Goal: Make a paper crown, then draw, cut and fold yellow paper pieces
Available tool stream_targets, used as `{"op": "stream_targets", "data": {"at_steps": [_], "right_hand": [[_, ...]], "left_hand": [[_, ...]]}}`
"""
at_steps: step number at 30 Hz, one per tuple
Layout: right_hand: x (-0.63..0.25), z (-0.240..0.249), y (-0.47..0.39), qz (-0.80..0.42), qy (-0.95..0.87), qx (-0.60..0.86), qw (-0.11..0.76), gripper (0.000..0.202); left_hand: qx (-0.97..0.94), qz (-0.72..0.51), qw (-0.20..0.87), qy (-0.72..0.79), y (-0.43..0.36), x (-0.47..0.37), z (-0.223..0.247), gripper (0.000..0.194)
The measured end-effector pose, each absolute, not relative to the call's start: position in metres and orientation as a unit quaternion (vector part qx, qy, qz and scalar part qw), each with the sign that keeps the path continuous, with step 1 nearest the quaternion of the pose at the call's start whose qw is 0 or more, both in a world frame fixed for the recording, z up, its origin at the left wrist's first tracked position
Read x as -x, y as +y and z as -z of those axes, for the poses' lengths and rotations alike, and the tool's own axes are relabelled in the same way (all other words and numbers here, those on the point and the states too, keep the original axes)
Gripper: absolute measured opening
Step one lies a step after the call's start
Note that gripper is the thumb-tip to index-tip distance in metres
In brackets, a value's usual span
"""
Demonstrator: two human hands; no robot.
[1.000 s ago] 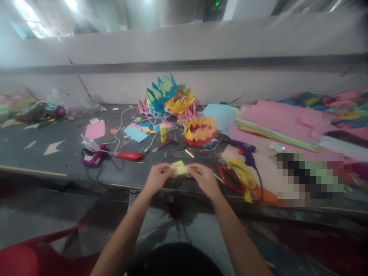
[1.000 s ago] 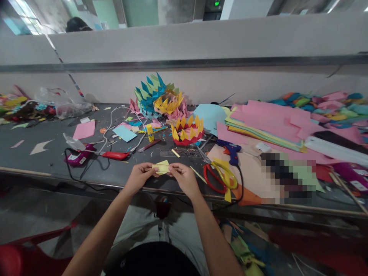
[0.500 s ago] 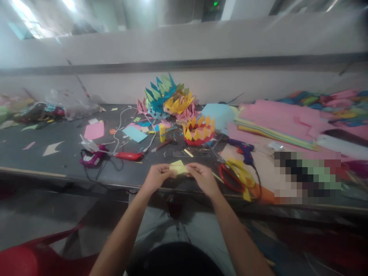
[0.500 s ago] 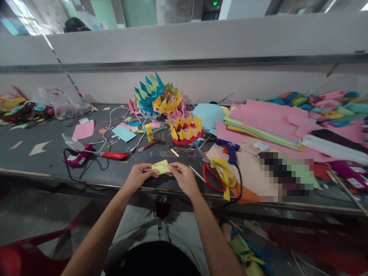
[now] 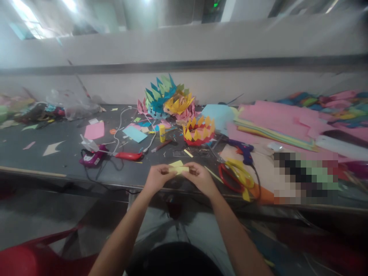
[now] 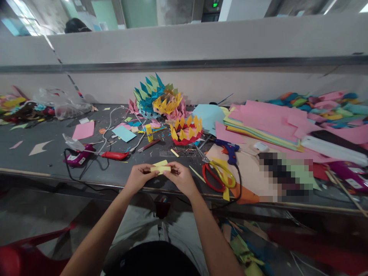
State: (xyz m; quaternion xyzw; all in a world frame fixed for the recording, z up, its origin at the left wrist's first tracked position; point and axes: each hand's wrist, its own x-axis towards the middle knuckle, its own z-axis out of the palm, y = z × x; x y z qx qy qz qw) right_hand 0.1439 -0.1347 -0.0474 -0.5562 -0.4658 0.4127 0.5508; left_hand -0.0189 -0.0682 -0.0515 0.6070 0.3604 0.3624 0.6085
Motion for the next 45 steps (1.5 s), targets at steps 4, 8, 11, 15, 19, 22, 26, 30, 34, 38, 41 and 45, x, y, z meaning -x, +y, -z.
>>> {"op": "stream_targets", "data": {"at_steps": [4,8,11,15,19,22,26,30,34,38,41,45], "right_hand": [[-0.142,0.048,-0.135,-0.406,-0.488,0.563,0.53,0.029],[-0.143,0.049,-0.135,-0.402,-0.489,0.568,0.525,0.03],[-0.142,0.052,-0.133,-0.412,-0.478,0.565,0.53,0.033],[-0.143,0.055,-0.131,-0.424,-0.457,0.566,0.54,0.042],[-0.151,0.053,-0.133,-0.429,-0.422,0.558,0.572,0.046],[-0.156,0.049,-0.135,-0.427,-0.401,0.553,0.592,0.044],[-0.153,0.044,-0.136,-0.446,-0.418,0.546,0.573,0.039],[-0.145,0.042,-0.135,-0.457,-0.447,0.534,0.554,0.033],[-0.142,0.034,-0.14,-0.442,-0.451,0.536,0.56,0.032],[-0.143,0.023,-0.142,-0.437,-0.437,0.549,0.563,0.03],[-0.143,0.027,-0.137,-0.424,-0.412,0.562,0.579,0.032],[-0.142,0.044,-0.129,-0.415,-0.38,0.566,0.602,0.036]], "left_hand": [[-0.618,-0.368,0.598,0.353,-0.071,0.017,0.051,0.023],[-0.622,-0.37,0.594,0.353,-0.074,0.015,0.049,0.021],[-0.615,-0.369,0.597,0.359,-0.074,0.015,0.05,0.023],[-0.596,-0.367,0.609,0.374,-0.071,0.017,0.052,0.033],[-0.57,-0.375,0.625,0.379,-0.062,0.025,0.055,0.043],[-0.554,-0.385,0.634,0.378,-0.058,0.03,0.056,0.046],[-0.559,-0.378,0.641,0.367,-0.061,0.029,0.055,0.041],[-0.582,-0.371,0.639,0.34,-0.069,0.025,0.052,0.031],[-0.603,-0.346,0.649,0.31,-0.075,0.025,0.043,0.03],[-0.602,-0.335,0.653,0.315,-0.075,0.022,0.036,0.031],[-0.587,-0.342,0.652,0.337,-0.072,0.015,0.038,0.031],[-0.565,-0.351,0.664,0.342,-0.068,0.006,0.047,0.034]]}}
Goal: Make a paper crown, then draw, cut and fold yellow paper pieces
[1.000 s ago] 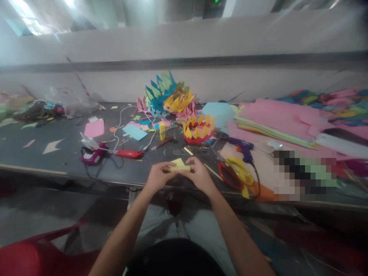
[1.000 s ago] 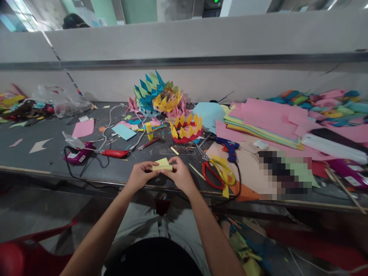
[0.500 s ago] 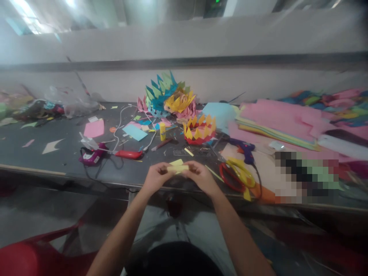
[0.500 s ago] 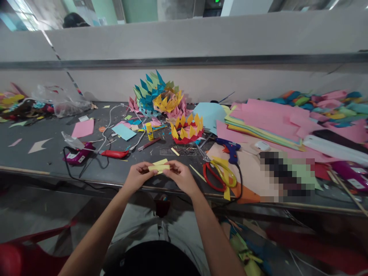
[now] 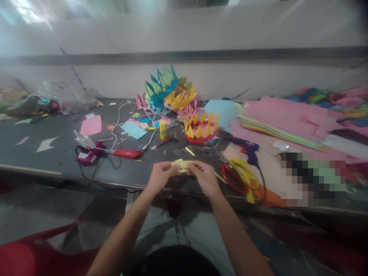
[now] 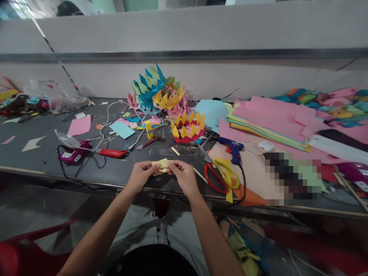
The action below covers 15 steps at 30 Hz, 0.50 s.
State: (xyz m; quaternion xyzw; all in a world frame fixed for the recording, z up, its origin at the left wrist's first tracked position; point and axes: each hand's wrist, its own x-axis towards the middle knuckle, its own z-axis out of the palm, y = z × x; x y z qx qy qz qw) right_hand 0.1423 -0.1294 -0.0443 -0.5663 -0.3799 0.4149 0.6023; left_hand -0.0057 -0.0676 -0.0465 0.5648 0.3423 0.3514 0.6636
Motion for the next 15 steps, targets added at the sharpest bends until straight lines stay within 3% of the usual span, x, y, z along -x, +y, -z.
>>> {"op": "stream_targets", "data": {"at_steps": [15], "right_hand": [[-0.1426,0.0541,-0.1284,-0.436,-0.37,0.543,0.614,0.029]], "left_hand": [[-0.563,-0.368,0.644,0.364,-0.0664,0.0053,0.0559,0.035]]}}
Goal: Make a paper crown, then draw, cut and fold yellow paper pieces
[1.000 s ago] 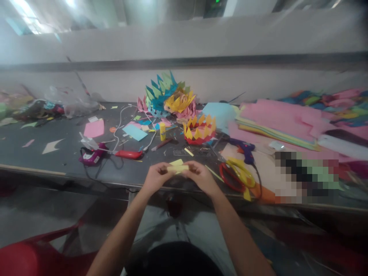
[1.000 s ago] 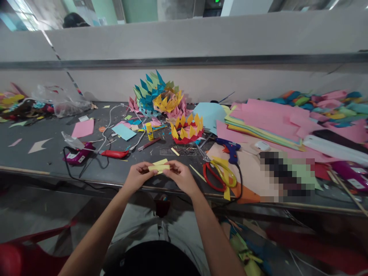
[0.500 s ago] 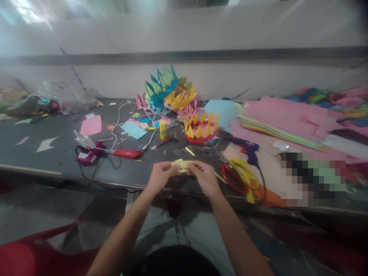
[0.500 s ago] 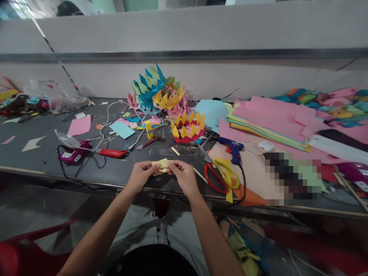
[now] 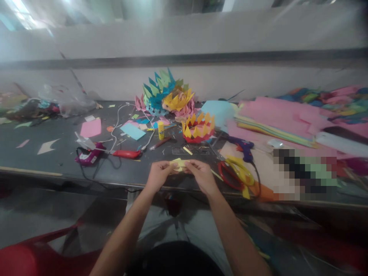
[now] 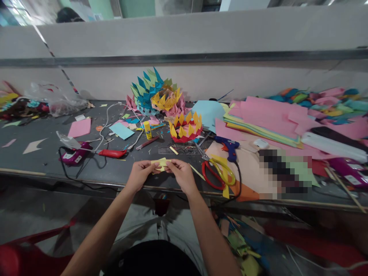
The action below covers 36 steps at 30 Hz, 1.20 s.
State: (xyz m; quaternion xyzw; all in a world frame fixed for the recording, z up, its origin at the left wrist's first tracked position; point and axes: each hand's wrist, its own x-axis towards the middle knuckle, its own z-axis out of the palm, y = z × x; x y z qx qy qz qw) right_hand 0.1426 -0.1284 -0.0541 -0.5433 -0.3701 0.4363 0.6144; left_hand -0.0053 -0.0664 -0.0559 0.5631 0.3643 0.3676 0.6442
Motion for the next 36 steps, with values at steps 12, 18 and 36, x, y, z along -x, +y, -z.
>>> {"op": "stream_targets", "data": {"at_steps": [12,18,36], "right_hand": [[-0.144,0.052,-0.132,-0.424,-0.422,0.549,0.584,0.027],[-0.143,0.051,-0.133,-0.415,-0.457,0.548,0.564,0.027],[-0.142,0.056,-0.129,-0.394,-0.358,0.577,0.62,0.048]], "left_hand": [[-0.658,-0.246,0.633,0.325,-0.054,0.011,0.052,0.033],[-0.692,-0.238,0.595,0.332,-0.054,0.012,0.048,0.026],[-0.672,-0.267,0.596,0.35,-0.055,0.009,0.049,0.028]]}}
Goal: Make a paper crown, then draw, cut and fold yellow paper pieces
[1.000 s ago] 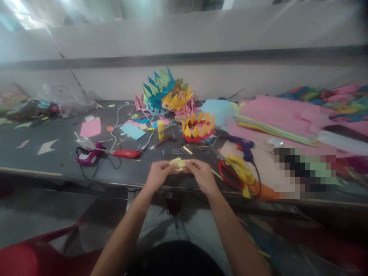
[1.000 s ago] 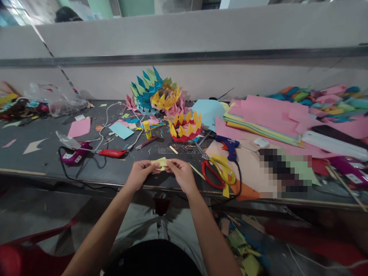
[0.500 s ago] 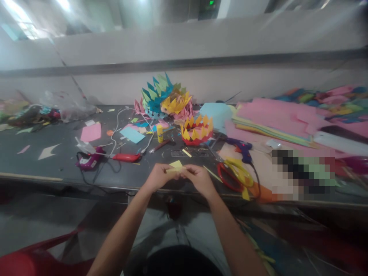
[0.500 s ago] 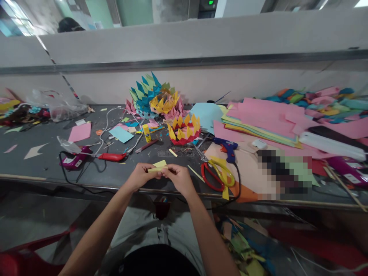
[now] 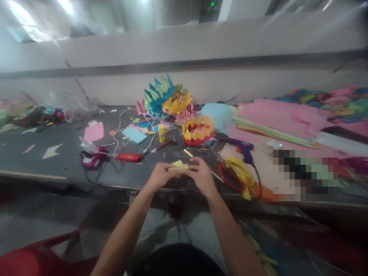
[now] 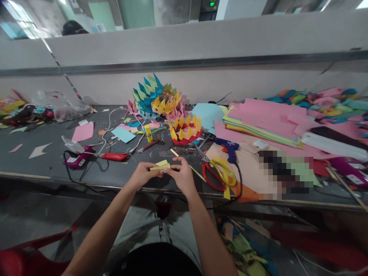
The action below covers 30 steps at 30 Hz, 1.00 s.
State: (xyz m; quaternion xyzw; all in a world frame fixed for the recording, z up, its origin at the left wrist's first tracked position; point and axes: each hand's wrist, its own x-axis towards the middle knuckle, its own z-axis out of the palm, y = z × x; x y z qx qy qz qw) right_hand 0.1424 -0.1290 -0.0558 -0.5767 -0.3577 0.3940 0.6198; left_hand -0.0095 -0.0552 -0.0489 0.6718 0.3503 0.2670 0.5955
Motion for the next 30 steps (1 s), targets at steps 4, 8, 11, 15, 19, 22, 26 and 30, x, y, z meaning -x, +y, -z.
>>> {"op": "stream_targets", "data": {"at_steps": [4,8,11,15,19,22,26,30], "right_hand": [[-0.15,0.056,-0.123,-0.346,-0.294,0.578,0.678,0.049],[-0.149,0.047,-0.125,-0.381,-0.315,0.57,0.656,0.043],[-0.144,0.036,-0.13,-0.476,-0.375,0.56,0.565,0.043],[-0.144,0.026,-0.137,-0.517,-0.437,0.555,0.483,0.036],[-0.148,0.015,-0.145,-0.447,-0.491,0.576,0.477,0.024],[-0.146,0.005,-0.154,-0.375,-0.533,0.592,0.474,0.012],[-0.138,-0.002,-0.164,-0.257,-0.644,0.594,0.408,0.014],[-0.134,0.001,-0.169,-0.182,-0.688,0.599,0.366,0.015]], "left_hand": [[-0.666,-0.294,0.577,0.371,-0.053,0.018,0.052,0.034],[-0.694,-0.331,0.523,0.368,-0.059,0.025,0.052,0.026],[-0.74,-0.338,0.483,0.324,-0.066,0.024,0.05,0.017],[-0.79,-0.321,0.45,0.265,-0.069,0.025,0.043,0.02],[-0.817,-0.291,0.441,0.234,-0.072,0.03,0.029,0.025],[-0.814,-0.286,0.443,0.243,-0.078,0.032,0.021,0.027],[-0.809,-0.299,0.43,0.267,-0.082,0.028,0.018,0.016],[-0.821,-0.309,0.398,0.267,-0.085,0.025,0.02,0.01]]}}
